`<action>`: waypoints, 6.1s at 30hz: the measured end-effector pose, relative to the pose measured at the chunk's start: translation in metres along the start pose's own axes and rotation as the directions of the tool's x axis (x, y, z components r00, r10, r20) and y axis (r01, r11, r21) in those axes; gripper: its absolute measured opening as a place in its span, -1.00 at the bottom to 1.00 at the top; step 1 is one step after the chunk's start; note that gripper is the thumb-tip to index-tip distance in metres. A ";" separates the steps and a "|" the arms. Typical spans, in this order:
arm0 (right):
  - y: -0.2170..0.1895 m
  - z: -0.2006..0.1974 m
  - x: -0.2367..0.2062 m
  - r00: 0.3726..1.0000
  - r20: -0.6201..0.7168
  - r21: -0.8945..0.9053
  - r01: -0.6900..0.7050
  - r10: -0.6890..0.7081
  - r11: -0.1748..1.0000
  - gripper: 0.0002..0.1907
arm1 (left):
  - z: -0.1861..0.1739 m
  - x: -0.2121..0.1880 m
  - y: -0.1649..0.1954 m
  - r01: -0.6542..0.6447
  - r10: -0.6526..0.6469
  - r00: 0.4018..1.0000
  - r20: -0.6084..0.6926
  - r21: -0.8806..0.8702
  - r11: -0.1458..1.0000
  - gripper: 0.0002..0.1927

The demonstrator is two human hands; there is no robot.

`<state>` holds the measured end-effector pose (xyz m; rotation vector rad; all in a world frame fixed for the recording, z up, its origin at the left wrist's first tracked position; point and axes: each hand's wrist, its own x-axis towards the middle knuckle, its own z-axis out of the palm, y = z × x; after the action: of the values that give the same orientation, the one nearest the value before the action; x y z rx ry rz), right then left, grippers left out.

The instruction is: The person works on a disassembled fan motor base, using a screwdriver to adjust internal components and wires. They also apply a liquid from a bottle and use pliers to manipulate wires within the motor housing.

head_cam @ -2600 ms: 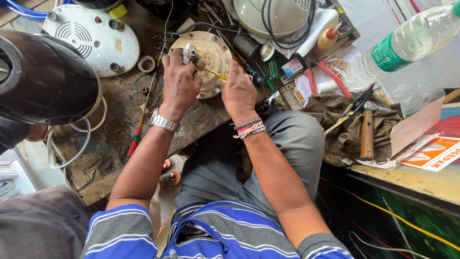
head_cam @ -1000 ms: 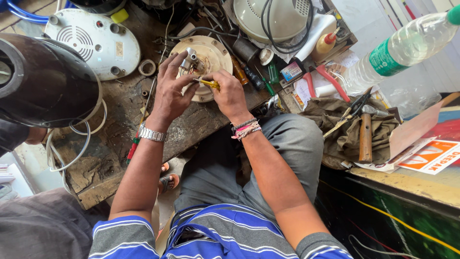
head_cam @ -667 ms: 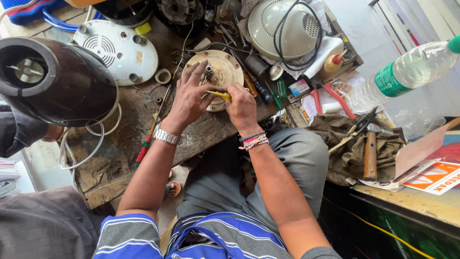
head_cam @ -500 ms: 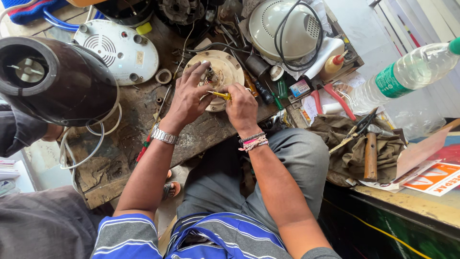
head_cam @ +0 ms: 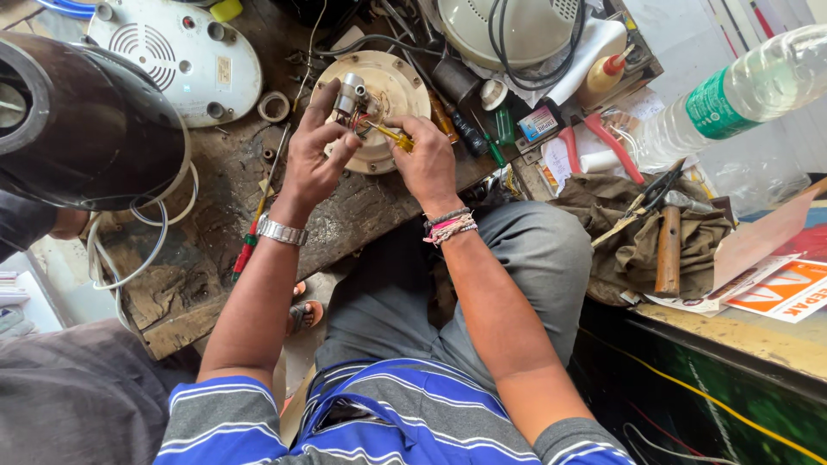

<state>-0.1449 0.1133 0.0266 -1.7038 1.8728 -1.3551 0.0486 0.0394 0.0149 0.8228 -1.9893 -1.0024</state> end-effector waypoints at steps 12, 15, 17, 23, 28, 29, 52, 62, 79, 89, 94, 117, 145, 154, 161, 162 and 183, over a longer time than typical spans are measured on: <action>0.004 -0.002 -0.001 0.990 0.036 -0.085 -0.136 0.140 0.987 -0.79 | 0.023 0.011 0.022 -0.052 0.033 0.999 0.041 0.675 0.736 -0.86; 0.007 -0.002 0.000 0.992 0.035 -0.073 -0.120 0.122 0.990 -0.79 | 0.027 0.012 0.021 -0.030 -0.007 0.999 0.048 0.723 0.690 -0.89; 0.010 -0.002 0.000 0.988 0.030 -0.056 -0.151 0.153 0.987 -0.80 | 0.027 0.015 0.019 -0.007 -0.054 0.997 0.060 0.732 0.681 -0.87; 0.022 0.009 0.001 0.926 0.197 0.253 -0.366 0.323 0.895 -0.70 | 0.009 0.017 0.017 0.010 -0.074 0.993 0.092 0.560 0.829 -0.87; 0.027 0.019 0.001 0.925 0.247 0.402 -0.369 0.288 0.838 -0.69 | 0.002 0.013 0.023 -0.021 -0.034 0.994 0.103 0.488 0.873 -0.88; 0.027 0.020 0.001 0.927 0.238 0.369 -0.362 0.289 0.856 -0.70 | 0.002 0.014 0.024 -0.034 -0.017 0.995 0.101 0.484 0.874 -0.87; 0.008 -0.018 0.008 0.910 -0.074 0.124 -0.398 0.408 0.909 -0.75 | 0.026 0.012 0.005 -0.049 0.140 0.984 -0.111 0.587 0.808 -0.89; 0.006 -0.023 0.006 0.933 0.010 0.063 -0.360 0.360 0.931 -0.68 | 0.024 0.021 0.022 -0.012 0.098 0.990 -0.098 0.641 0.767 -0.90; -0.002 -0.028 -0.007 0.978 -0.032 -0.186 -0.207 0.205 0.960 -0.74 | 0.033 0.025 0.009 0.018 0.064 0.990 -0.123 0.571 0.821 -0.88; -0.012 -0.028 -0.003 0.984 -0.064 -0.245 -0.179 0.168 0.953 -0.74 | 0.034 0.026 0.008 0.022 0.058 0.991 -0.121 0.573 0.819 -0.87; -0.011 -0.027 -0.004 0.987 -0.059 -0.244 -0.162 0.152 0.956 -0.75 | 0.034 0.027 0.008 0.022 0.057 0.991 -0.119 0.575 0.818 -0.87; -0.021 -0.020 -0.015 0.998 -0.063 -0.254 -0.038 0.023 0.966 -0.66 | 0.033 0.029 0.013 0.000 0.084 0.989 -0.124 0.560 0.828 -0.87; -0.004 -0.028 0.004 0.961 0.058 -0.412 -0.223 0.269 0.884 -0.61 | 0.032 0.032 0.026 -0.018 0.112 0.984 -0.137 0.556 0.831 -0.87; 0.006 -0.025 0.003 0.995 -0.023 -0.355 -0.096 0.094 0.930 -0.55 | 0.034 0.032 0.018 0.032 0.042 0.991 -0.125 0.538 0.842 -0.87; 0.001 -0.029 0.008 0.974 0.081 -0.272 -0.182 0.210 0.945 -0.51 | 0.034 0.033 0.019 0.041 0.032 0.991 -0.128 0.534 0.845 -0.86; 0.000 -0.030 0.008 0.986 0.057 -0.202 -0.139 0.154 0.969 -0.47 | 0.034 0.033 0.019 0.036 0.040 0.991 -0.129 0.538 0.842 -0.86; 0.005 -0.029 0.005 0.986 0.025 -0.204 -0.156 0.165 0.966 -0.46 | 0.032 0.035 0.021 0.023 0.053 0.991 -0.124 0.546 0.838 -0.86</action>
<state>-0.1703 0.1207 0.0399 -1.6134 2.1347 -1.0931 0.0000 0.0336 0.0311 1.1397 -2.1841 -0.3376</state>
